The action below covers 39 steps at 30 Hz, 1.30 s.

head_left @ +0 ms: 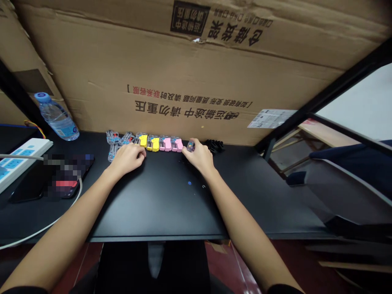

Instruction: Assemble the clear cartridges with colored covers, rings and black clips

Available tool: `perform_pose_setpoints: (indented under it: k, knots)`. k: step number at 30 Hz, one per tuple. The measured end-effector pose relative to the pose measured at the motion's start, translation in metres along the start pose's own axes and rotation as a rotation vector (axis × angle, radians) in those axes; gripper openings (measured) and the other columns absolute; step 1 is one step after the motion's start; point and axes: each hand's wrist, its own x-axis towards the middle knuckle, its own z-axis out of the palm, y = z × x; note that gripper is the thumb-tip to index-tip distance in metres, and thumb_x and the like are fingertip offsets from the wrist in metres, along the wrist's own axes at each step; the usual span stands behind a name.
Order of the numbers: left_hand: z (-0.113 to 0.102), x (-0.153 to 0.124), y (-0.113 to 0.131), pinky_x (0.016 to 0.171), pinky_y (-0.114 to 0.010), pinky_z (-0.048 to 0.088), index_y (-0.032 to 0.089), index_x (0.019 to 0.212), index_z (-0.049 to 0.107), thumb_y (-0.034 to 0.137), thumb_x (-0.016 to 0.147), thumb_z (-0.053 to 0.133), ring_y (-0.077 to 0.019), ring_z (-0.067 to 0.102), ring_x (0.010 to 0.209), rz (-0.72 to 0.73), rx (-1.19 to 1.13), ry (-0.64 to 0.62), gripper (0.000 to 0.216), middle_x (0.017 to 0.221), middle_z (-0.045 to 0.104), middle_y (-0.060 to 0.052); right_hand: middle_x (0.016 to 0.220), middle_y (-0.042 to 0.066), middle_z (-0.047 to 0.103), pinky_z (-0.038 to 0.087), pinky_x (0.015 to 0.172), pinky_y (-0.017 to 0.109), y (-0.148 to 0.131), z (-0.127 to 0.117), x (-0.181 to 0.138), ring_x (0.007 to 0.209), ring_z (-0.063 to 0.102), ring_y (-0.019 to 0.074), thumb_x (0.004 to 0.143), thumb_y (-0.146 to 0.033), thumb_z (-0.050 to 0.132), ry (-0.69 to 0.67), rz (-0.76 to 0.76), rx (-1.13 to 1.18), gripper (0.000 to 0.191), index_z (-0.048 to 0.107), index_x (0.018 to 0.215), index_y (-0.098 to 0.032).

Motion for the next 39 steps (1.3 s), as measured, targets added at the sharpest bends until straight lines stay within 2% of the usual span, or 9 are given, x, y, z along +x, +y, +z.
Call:
perform_pose_setpoints:
  k: [4, 15, 19, 23, 26, 29, 33, 36, 39]
  knots:
    - [0.001, 0.000, -0.001, 0.082, -0.041, 0.056, 0.024, 0.087, 0.081, 0.017, 0.090, 0.055, -0.0309, 0.073, 0.092, 0.009, -0.006, 0.002, 0.027, 0.097, 0.083, -0.008, 0.116, 0.017, 0.083, 0.061, 0.093, 0.047, 0.006, 0.000, 0.005, 0.106, 0.079, 0.0363, 0.086, -0.040, 0.069, 0.043, 0.056, 0.144, 0.053, 0.075, 0.136, -0.023]
    - [-0.001, -0.001, 0.001, 0.089, -0.042, 0.055, 0.024, 0.088, 0.078, 0.017, 0.093, 0.054, -0.0314, 0.074, 0.097, 0.017, -0.046, -0.008, 0.026, 0.099, 0.083, -0.008, 0.094, 0.013, 0.081, 0.059, 0.089, 0.042, 0.059, -0.031, 0.025, 0.082, 0.073, 0.0259, 0.092, -0.048, 0.061, 0.380, 0.097, 0.462, 0.057, 0.074, 0.133, -0.010]
    - [-0.004, -0.001, 0.011, 0.101, -0.046, 0.054, 0.022, 0.114, 0.075, 0.026, 0.101, 0.055, -0.0299, 0.074, 0.107, 0.055, -0.201, 0.071, 0.025, 0.118, 0.081, -0.009, 0.110, 0.015, 0.083, 0.061, 0.087, 0.039, 0.029, -0.024, 0.006, 0.089, 0.075, 0.0256, 0.097, -0.048, 0.061, 0.267, -0.125, 0.523, 0.051, 0.076, 0.132, -0.012]
    - [-0.007, -0.002, 0.023, 0.118, -0.047, 0.049, 0.024, 0.150, 0.057, 0.046, 0.104, 0.062, -0.0303, 0.064, 0.136, 0.138, -0.391, 0.142, 0.051, 0.151, 0.066, -0.012, 0.128, 0.011, 0.082, 0.062, 0.090, 0.036, -0.011, -0.011, -0.028, 0.102, 0.079, 0.0252, 0.105, -0.043, 0.060, 0.052, -0.483, 0.508, 0.039, 0.078, 0.133, -0.022]
    - [-0.004, -0.003, 0.025, 0.119, -0.046, 0.049, 0.024, 0.145, 0.062, 0.052, 0.104, 0.064, -0.0307, 0.065, 0.136, 0.227, -0.420, 0.052, 0.049, 0.146, 0.069, -0.011, 0.131, 0.010, 0.081, 0.060, 0.098, 0.036, -0.027, 0.002, -0.045, 0.110, 0.079, 0.0252, 0.106, -0.035, 0.064, -0.075, -0.693, 0.511, 0.032, 0.078, 0.133, -0.025]
    - [0.002, -0.004, 0.023, 0.108, -0.044, 0.056, 0.025, 0.128, 0.072, 0.055, 0.104, 0.063, -0.0302, 0.075, 0.118, 0.254, -0.399, -0.136, 0.039, 0.127, 0.079, -0.008, 0.126, 0.008, 0.083, 0.059, 0.095, 0.035, -0.030, 0.007, -0.049, 0.107, 0.079, 0.0240, 0.104, -0.033, 0.069, -0.213, -0.747, 0.465, 0.028, 0.078, 0.130, -0.026]
    - [0.004, -0.005, 0.022, 0.102, -0.045, 0.058, 0.025, 0.128, 0.073, 0.058, 0.103, 0.063, -0.0322, 0.076, 0.116, 0.192, -0.345, -0.190, 0.042, 0.127, 0.080, -0.009, 0.101, 0.007, 0.084, 0.054, 0.082, 0.033, -0.014, -0.016, -0.033, 0.087, 0.076, 0.0225, 0.105, -0.041, 0.065, -0.103, -0.617, 0.382, 0.024, 0.081, 0.103, -0.023]
    - [0.003, -0.006, 0.024, 0.101, -0.046, 0.058, 0.025, 0.129, 0.073, 0.058, 0.103, 0.062, -0.0323, 0.077, 0.113, 0.166, -0.311, -0.196, 0.044, 0.127, 0.080, -0.010, 0.076, 0.005, 0.074, 0.046, 0.069, 0.032, 0.017, -0.046, -0.013, 0.070, 0.066, 0.0207, 0.104, -0.048, 0.061, 0.125, -0.252, 0.260, 0.037, 0.074, 0.083, -0.021]
    - [0.003, -0.006, 0.024, 0.102, -0.046, 0.058, 0.026, 0.130, 0.073, 0.058, 0.103, 0.061, -0.0322, 0.076, 0.116, 0.163, -0.313, -0.187, 0.044, 0.129, 0.080, -0.009, 0.072, 0.005, 0.071, 0.042, 0.066, 0.033, 0.056, -0.062, 0.004, 0.069, 0.063, 0.0216, 0.092, -0.058, 0.073, 0.003, -0.014, 0.080, 0.042, 0.064, 0.072, -0.023]
